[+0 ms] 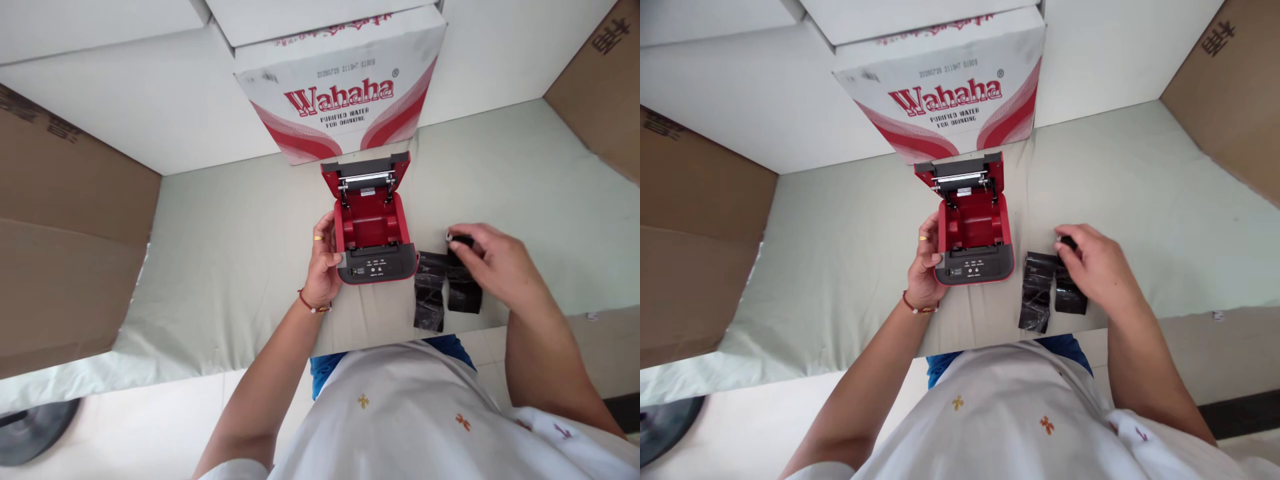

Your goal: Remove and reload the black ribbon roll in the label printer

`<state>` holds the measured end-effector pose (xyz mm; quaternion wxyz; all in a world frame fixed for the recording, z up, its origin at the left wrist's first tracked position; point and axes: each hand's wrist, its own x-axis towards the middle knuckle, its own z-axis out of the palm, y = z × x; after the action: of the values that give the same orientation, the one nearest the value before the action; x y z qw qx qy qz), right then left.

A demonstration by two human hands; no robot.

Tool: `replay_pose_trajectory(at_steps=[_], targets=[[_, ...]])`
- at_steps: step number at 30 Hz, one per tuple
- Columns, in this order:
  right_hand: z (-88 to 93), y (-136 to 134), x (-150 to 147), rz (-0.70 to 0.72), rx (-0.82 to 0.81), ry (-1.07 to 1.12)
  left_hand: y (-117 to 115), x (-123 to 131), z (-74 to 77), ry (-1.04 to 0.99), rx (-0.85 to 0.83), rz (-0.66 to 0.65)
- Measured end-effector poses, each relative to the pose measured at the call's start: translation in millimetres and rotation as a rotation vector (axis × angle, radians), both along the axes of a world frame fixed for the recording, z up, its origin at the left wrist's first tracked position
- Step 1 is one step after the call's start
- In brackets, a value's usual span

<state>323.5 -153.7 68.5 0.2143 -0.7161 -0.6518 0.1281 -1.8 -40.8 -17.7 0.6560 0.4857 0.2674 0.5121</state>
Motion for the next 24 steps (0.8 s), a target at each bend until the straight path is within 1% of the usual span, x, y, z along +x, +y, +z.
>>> replay_pose_trajectory(at_steps=[2,4,6,8,9,10,11,12,14,16,17,18,19,21,22,23,24], targets=[[-7.0,0.6,13.6,-0.070,0.024,-0.146,0.2,-0.3,-0.5,-0.003,0.001,0.001],[-15.5,3.5,26.1,-0.071,-0.043,-0.239,-0.1,0.2,0.3,-0.022,-0.016,-0.001],[-22.9,6.8,33.8,-0.067,-0.113,-0.262,-1.3,1.5,2.6,-0.050,-0.040,0.003],[-22.8,7.1,37.7,-0.047,-0.155,-0.230,-2.7,3.0,5.8,-0.079,-0.068,0.016],[-17.9,5.1,39.3,-0.009,-0.164,-0.191,-3.4,3.7,7.3,-0.090,-0.082,0.023],[-9.3,1.4,41.2,0.049,-0.164,-0.141,-3.8,4.2,8.6,-0.097,-0.094,0.028],[3.1,-3.8,43.5,0.119,-0.153,-0.086,-4.1,4.6,9.5,-0.103,-0.103,0.031],[18.8,-9.9,45.9,0.195,-0.131,-0.031,-4.1,4.8,10.1,-0.108,-0.109,0.030],[56.1,-21.7,49.7,0.312,-0.076,0.051,-3.8,5.0,10.4,-0.113,-0.112,0.030],[92.2,-26.9,47.9,0.453,-0.062,0.126,-3.1,5.0,10.2,-0.118,-0.111,0.032],[106.3,-25.2,43.7,0.523,-0.064,0.160,-2.9,5.0,10.0,-0.119,-0.112,0.032],[116.3,-20.3,36.7,0.590,-0.075,0.190,-2.7,5.0,9.9,-0.120,-0.114,0.031],[121.8,-12.6,27.1,0.640,-0.084,0.217,-2.6,5.0,9.8,-0.121,-0.115,0.031],[120.9,8.7,0.5,0.672,-0.084,0.252,-2.7,4.9,9.7,-0.123,-0.116,0.029],[116.2,20.4,-15.9,0.642,-0.072,0.250,-2.9,4.8,9.6,-0.124,-0.114,0.028],[110.3,31.5,-33.7,0.581,-0.056,0.218,-3.1,4.8,9.5,-0.124,-0.110,0.027],[104.5,41.4,-52.1,0.502,-0.049,0.132,-3.3,4.8,9.4,-0.124,-0.105,0.026]])
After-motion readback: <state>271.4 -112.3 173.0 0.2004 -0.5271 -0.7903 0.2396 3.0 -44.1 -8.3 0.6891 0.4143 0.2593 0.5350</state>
